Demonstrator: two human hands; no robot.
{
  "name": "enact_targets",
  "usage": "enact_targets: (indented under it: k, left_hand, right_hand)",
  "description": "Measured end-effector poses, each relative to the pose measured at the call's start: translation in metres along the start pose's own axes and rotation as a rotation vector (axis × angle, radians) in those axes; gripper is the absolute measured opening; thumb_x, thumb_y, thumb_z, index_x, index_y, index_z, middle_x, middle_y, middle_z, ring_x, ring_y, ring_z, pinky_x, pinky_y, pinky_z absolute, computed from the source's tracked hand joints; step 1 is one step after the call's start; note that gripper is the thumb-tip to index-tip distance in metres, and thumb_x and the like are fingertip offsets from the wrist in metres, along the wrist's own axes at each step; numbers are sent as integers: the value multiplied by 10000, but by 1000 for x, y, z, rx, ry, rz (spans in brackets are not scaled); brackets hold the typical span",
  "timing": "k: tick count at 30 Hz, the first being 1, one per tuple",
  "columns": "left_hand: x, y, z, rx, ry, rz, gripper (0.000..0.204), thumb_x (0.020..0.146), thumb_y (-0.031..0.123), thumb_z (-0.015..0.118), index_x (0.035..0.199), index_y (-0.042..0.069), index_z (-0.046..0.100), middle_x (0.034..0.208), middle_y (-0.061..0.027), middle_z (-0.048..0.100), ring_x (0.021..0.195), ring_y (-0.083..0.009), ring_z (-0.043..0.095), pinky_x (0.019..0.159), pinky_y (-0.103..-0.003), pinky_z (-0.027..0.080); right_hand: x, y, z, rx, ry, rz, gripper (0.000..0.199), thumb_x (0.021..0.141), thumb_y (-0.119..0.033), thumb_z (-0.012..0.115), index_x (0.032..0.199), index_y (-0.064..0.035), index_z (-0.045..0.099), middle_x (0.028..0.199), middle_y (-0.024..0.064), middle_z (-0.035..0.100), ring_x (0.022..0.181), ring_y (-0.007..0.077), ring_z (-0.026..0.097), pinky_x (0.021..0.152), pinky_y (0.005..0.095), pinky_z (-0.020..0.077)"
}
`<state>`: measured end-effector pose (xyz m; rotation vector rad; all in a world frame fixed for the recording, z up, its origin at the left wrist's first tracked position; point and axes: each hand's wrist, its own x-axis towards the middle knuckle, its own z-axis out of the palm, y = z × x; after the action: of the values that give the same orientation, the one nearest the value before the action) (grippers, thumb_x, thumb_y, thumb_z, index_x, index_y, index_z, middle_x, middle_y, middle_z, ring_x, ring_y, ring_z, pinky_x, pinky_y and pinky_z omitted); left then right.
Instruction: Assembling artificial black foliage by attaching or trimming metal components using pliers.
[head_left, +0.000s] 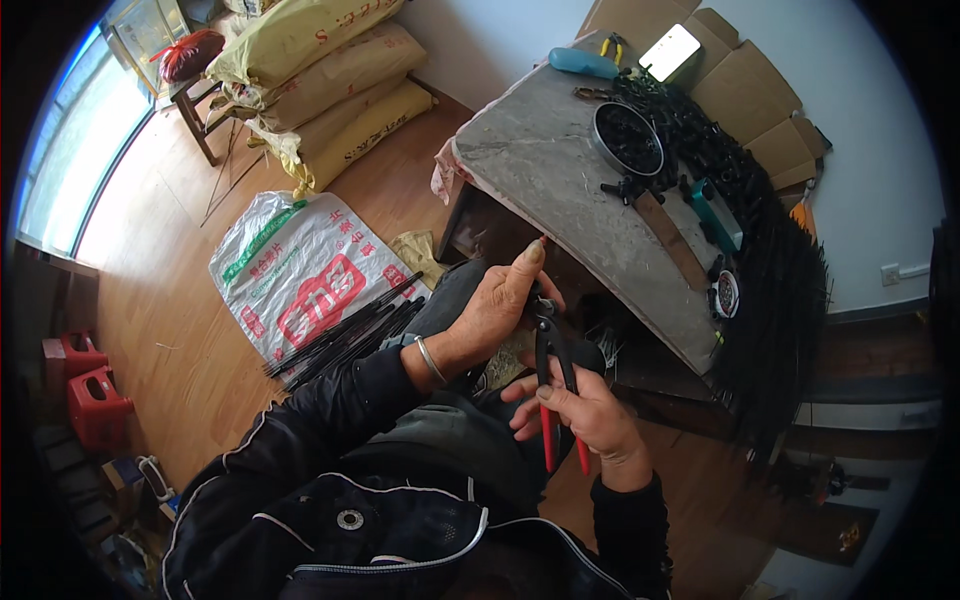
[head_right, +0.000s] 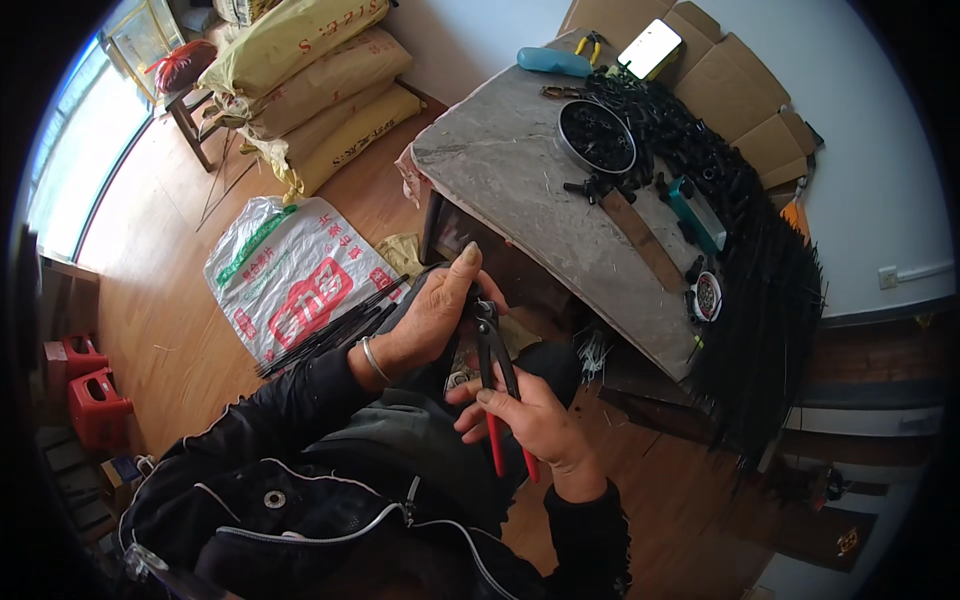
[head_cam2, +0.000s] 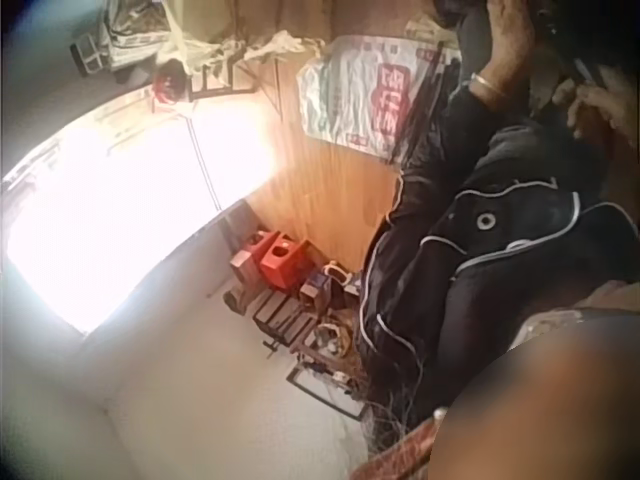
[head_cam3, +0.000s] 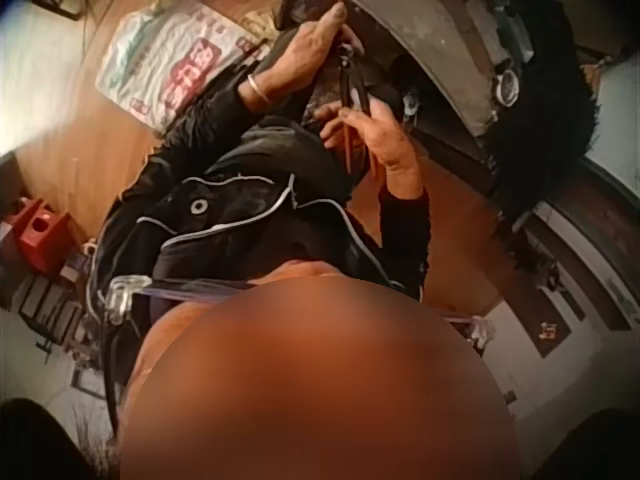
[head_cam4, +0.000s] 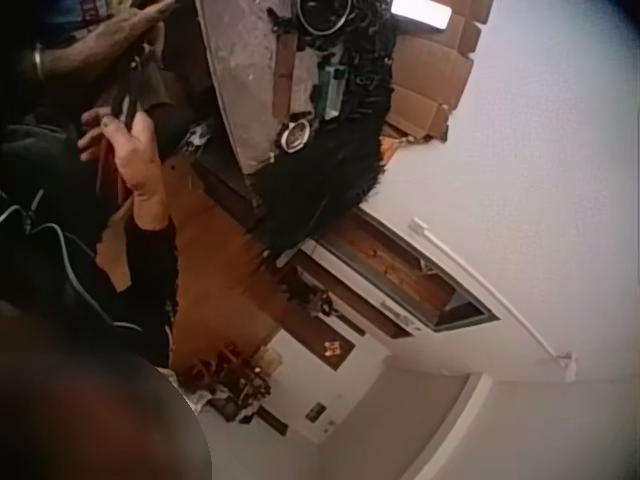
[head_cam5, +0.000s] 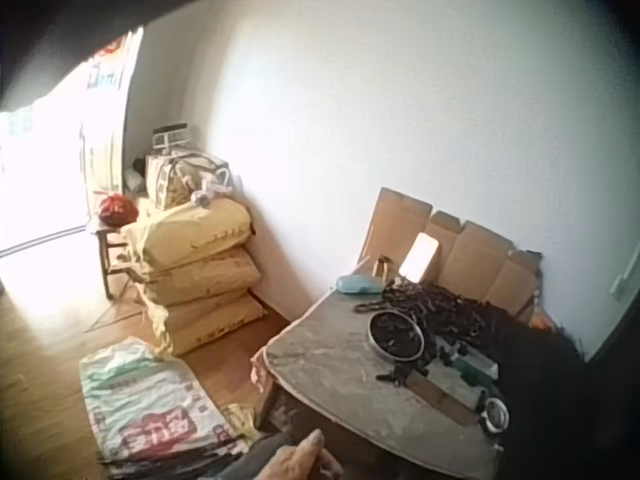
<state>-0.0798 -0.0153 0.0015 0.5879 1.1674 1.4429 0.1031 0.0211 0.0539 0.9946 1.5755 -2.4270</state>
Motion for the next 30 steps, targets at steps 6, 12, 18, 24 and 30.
enact_targets:
  k: [6,12,18,24,30]
  left_hand:
    - [-3,-3,9,77,-97,20,688,1010,544,278,765,19,649,632,-10,574,556,-80,501,529,-233,406]
    - [-4,-25,16,102,-33,158,626,1011,502,365,722,12,628,588,21,495,551,-58,410,514,-248,340]
    - [0,-9,23,161,-74,28,641,1014,513,310,726,28,615,577,-18,529,459,-100,488,451,-232,396]
    - [-1,-10,25,120,-109,-17,620,1002,543,321,778,36,598,553,-5,487,440,-91,462,421,-234,369]
    - [3,-17,35,124,-41,26,634,999,555,324,774,34,606,545,0,476,440,-72,429,420,-222,334]
  right_hand:
    - [-19,-15,-2,229,-19,136,387,990,-139,450,1313,60,376,935,164,619,682,213,630,618,361,557]
    - [-20,-24,-3,-644,205,142,214,981,-165,473,1133,-14,485,744,58,582,569,146,534,542,324,473]
    - [-23,-6,-3,-303,192,172,251,970,-149,491,1172,0,481,774,58,604,594,122,581,559,276,508]
    - [-41,-28,-17,-235,154,229,278,973,-122,489,1213,14,461,749,53,584,548,111,560,508,262,501]
    - [-33,-19,-21,-249,170,240,222,961,-141,486,1133,-1,495,687,27,543,516,87,490,451,261,422]
